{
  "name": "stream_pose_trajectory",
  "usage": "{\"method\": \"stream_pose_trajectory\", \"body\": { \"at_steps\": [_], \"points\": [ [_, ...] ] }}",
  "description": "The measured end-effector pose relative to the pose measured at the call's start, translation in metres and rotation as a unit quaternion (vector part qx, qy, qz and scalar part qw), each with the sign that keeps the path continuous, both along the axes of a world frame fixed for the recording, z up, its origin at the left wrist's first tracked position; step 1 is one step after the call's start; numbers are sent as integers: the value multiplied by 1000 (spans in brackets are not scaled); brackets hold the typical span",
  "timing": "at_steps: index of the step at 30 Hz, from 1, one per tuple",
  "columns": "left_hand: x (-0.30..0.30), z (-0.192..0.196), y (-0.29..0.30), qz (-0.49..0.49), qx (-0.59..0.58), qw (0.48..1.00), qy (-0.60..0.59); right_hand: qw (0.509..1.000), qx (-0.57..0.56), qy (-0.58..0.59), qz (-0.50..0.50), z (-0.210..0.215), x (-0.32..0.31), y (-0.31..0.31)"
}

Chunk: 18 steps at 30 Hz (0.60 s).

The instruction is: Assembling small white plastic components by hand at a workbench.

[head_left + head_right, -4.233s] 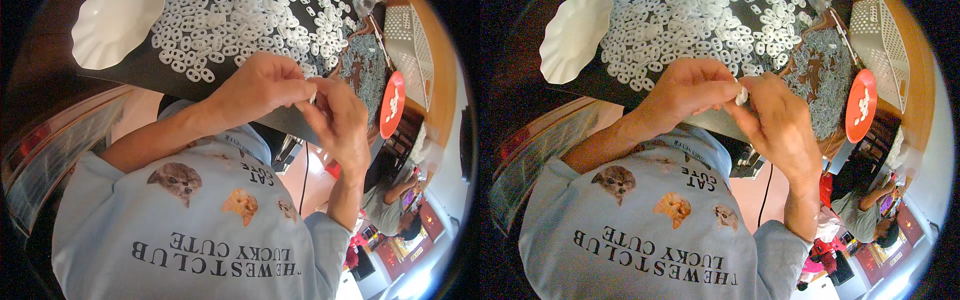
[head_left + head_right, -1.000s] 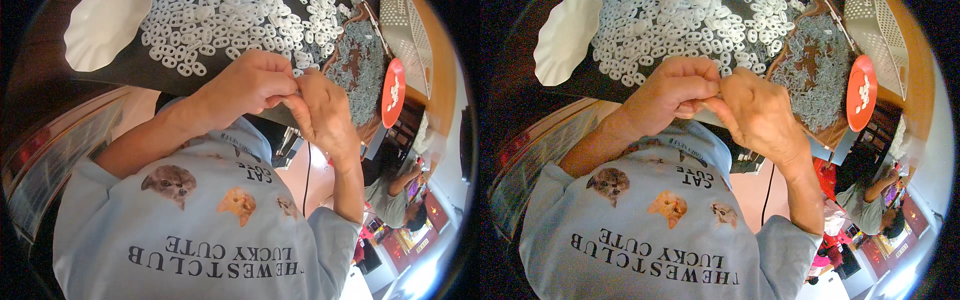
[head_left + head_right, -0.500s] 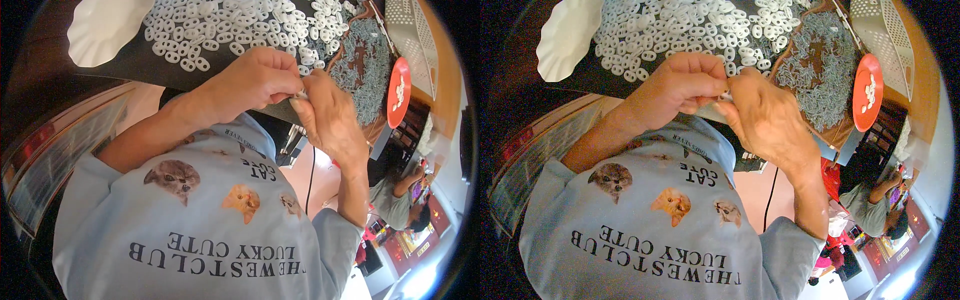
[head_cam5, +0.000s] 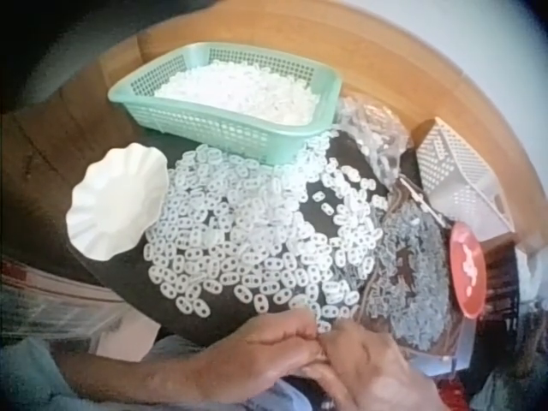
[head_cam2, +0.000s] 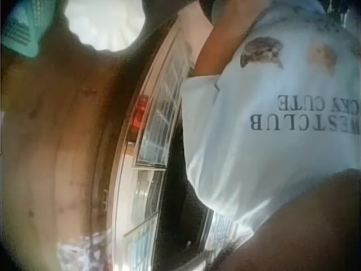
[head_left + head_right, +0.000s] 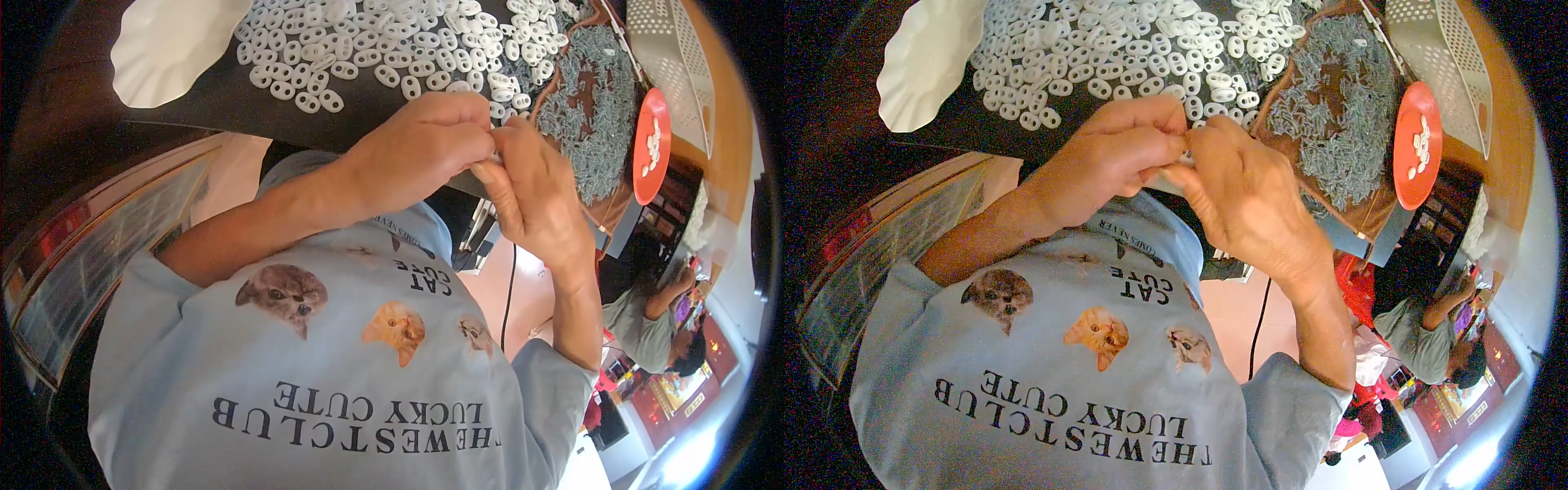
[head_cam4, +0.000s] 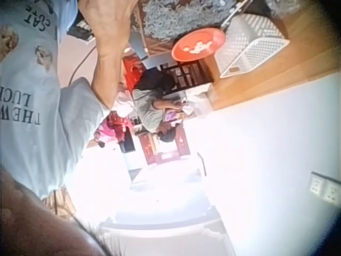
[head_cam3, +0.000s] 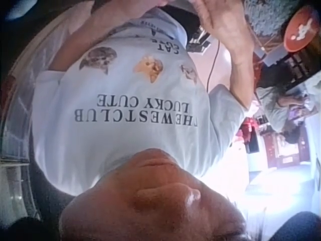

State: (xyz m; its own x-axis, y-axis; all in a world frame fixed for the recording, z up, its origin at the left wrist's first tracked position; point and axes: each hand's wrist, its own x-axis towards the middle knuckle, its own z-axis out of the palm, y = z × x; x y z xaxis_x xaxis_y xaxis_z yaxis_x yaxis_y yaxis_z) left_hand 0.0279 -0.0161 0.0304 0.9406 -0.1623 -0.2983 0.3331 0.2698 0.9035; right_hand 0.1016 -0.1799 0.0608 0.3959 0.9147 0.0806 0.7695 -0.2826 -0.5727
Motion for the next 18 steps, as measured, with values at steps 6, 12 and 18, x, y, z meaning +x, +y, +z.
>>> {"method": "stream_pose_trajectory", "body": {
  "at_steps": [6,12,18],
  "points": [
    [-3,-4,-3,5,75,990,-118,999,-2,-33,7,3,-5,-1],
    [-3,-7,-5,28,94,983,-153,999,1,-41,-2,2,-8,-1],
    [-3,-6,-4,31,129,975,-177,999,5,-51,-3,-2,-8,0]
  ]
}}
